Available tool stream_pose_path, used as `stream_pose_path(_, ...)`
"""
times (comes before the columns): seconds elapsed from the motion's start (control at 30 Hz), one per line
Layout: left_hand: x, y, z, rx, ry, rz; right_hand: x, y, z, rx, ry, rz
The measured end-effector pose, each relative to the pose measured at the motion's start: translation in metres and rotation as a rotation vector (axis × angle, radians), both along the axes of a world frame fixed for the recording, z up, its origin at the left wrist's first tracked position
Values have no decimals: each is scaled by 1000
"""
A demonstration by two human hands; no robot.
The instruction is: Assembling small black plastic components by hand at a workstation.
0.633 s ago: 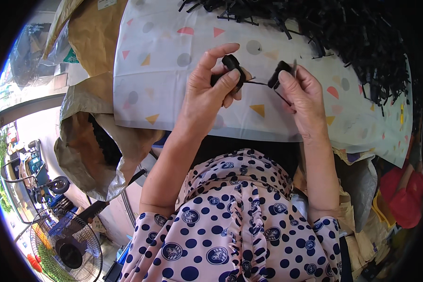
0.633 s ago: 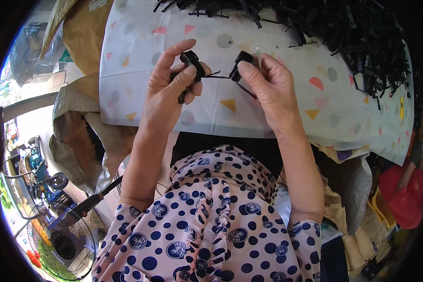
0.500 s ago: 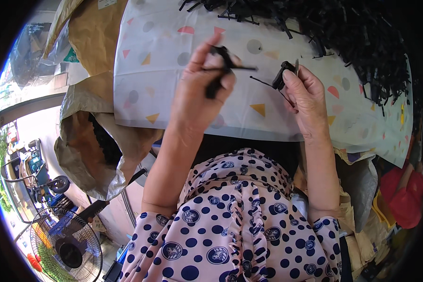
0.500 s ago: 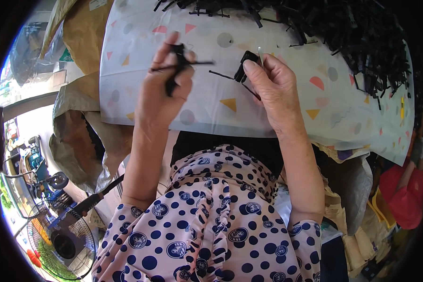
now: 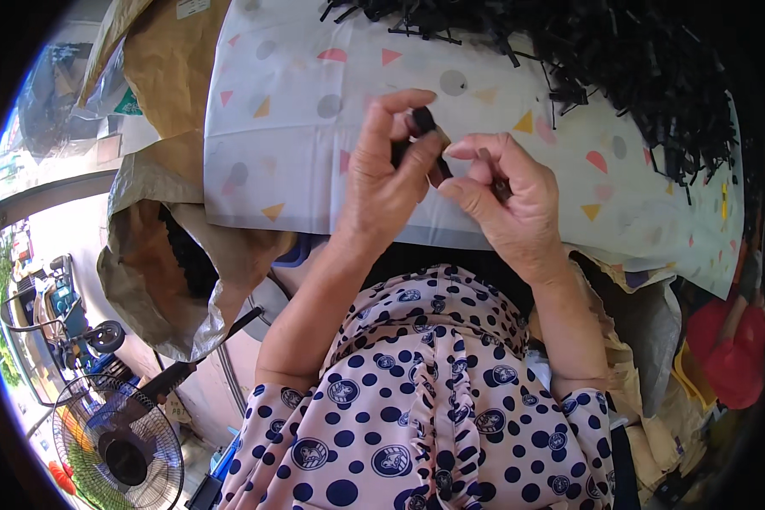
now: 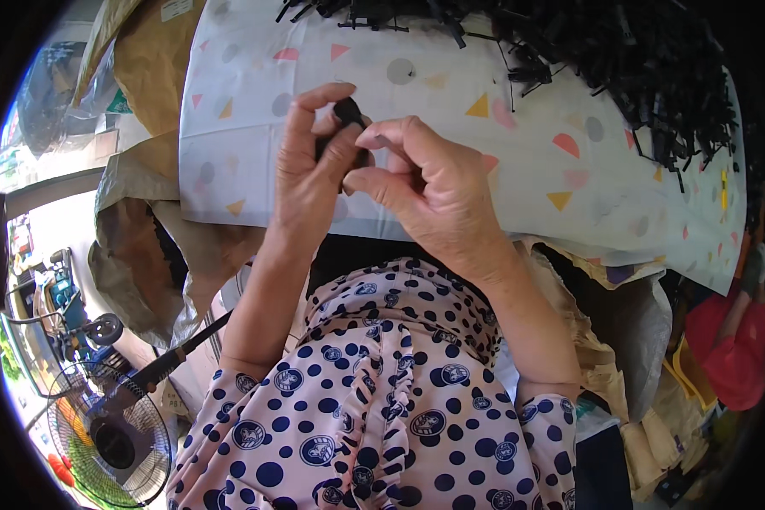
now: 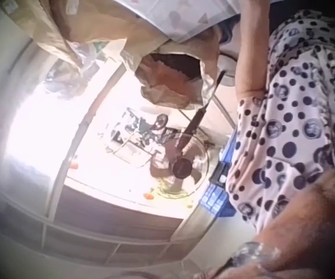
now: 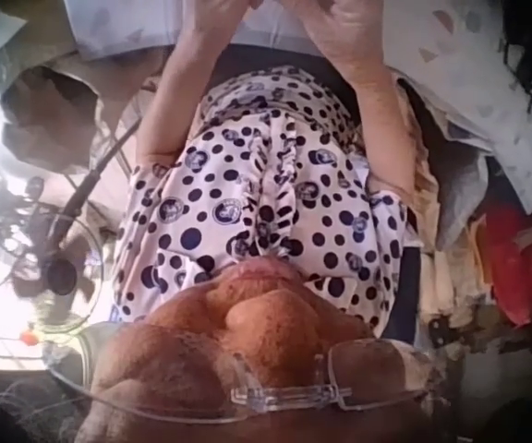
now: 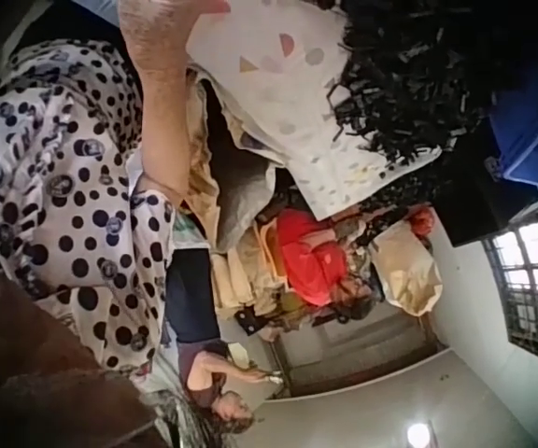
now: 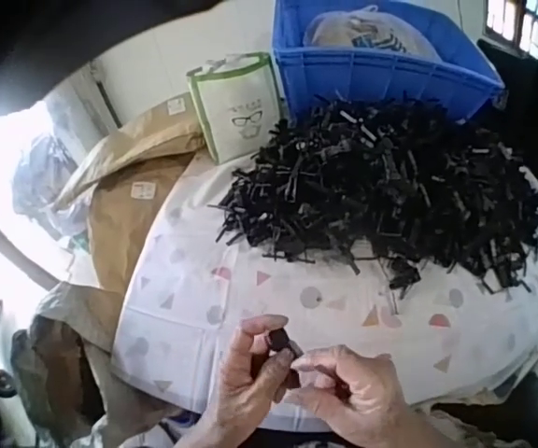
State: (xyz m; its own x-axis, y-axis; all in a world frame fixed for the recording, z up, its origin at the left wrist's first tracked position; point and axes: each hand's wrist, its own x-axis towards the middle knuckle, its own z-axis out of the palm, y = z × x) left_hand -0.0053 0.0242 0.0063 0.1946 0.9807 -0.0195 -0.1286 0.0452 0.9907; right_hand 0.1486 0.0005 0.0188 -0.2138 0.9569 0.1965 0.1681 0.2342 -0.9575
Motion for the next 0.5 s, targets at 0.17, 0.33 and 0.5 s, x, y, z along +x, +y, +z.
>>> stream_pose_path(0.17,0,-8,4,-21,51,-62,-4,2,0,-80,38,-136)
stream_pose_path(0.33,7,-14,5,120,79,-186,3,9,-8,-240,227,-171)
stream_pose_path(0.5,7,-14,-2,132,166,-166,5,11,-11,-259,196,-195)
